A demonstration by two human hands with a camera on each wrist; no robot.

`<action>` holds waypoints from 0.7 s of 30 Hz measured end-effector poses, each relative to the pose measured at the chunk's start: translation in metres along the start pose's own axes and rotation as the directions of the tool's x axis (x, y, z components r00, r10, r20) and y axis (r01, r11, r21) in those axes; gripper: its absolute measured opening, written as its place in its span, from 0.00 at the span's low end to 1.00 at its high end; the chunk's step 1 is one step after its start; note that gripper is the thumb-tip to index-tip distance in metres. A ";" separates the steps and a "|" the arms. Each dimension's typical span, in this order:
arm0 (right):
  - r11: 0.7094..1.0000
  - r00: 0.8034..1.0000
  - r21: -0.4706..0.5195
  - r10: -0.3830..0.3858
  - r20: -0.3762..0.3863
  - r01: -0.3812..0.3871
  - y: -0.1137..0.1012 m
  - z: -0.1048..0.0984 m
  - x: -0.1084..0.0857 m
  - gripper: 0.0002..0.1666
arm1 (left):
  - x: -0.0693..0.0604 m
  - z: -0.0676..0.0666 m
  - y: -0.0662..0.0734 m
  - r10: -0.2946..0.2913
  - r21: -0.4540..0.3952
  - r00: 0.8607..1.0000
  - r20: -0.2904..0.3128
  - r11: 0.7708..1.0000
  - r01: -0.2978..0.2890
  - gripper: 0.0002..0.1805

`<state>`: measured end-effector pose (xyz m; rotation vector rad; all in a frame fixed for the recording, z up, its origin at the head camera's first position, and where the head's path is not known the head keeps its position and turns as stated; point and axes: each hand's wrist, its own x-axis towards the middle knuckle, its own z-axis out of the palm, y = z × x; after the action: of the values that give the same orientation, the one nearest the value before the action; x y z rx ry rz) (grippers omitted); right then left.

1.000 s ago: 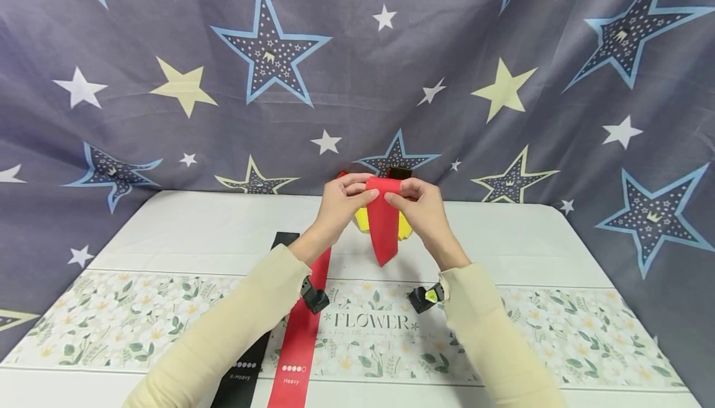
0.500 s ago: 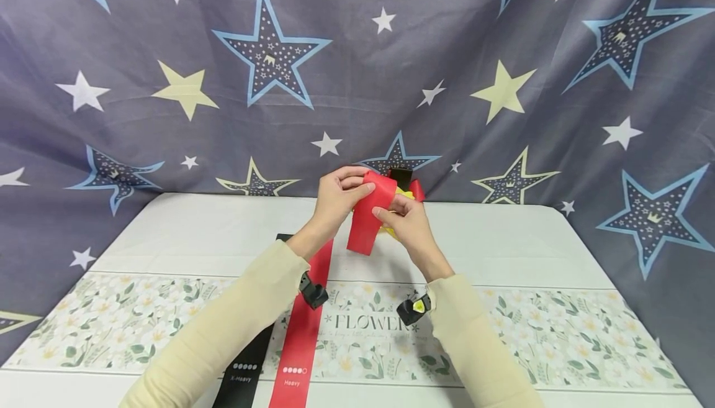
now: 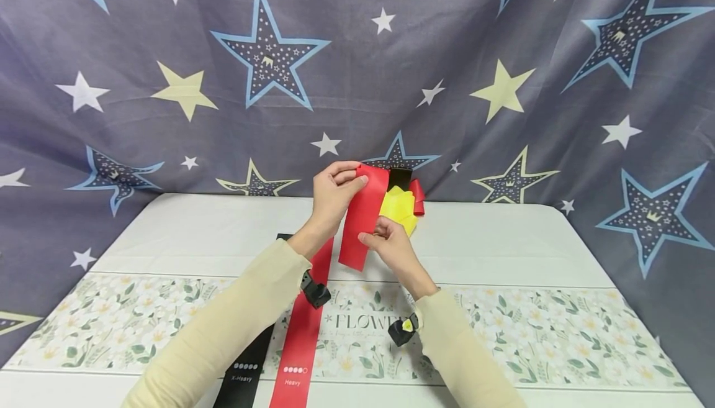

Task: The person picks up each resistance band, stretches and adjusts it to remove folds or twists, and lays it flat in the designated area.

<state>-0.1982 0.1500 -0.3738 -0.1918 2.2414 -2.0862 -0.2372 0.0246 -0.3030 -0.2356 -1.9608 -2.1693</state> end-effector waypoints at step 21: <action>0.990 0.980 -0.108 0.111 0.167 -0.093 0.008 0.017 -0.074 0.20 | 0.017 -0.035 -0.029 -0.299 -0.152 0.919 -0.257 0.952 0.267 0.17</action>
<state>-0.1231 0.1442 -0.3854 -0.2477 2.2041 -1.8336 -0.2601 -0.0081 -0.3306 0.3431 -1.8068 -2.3383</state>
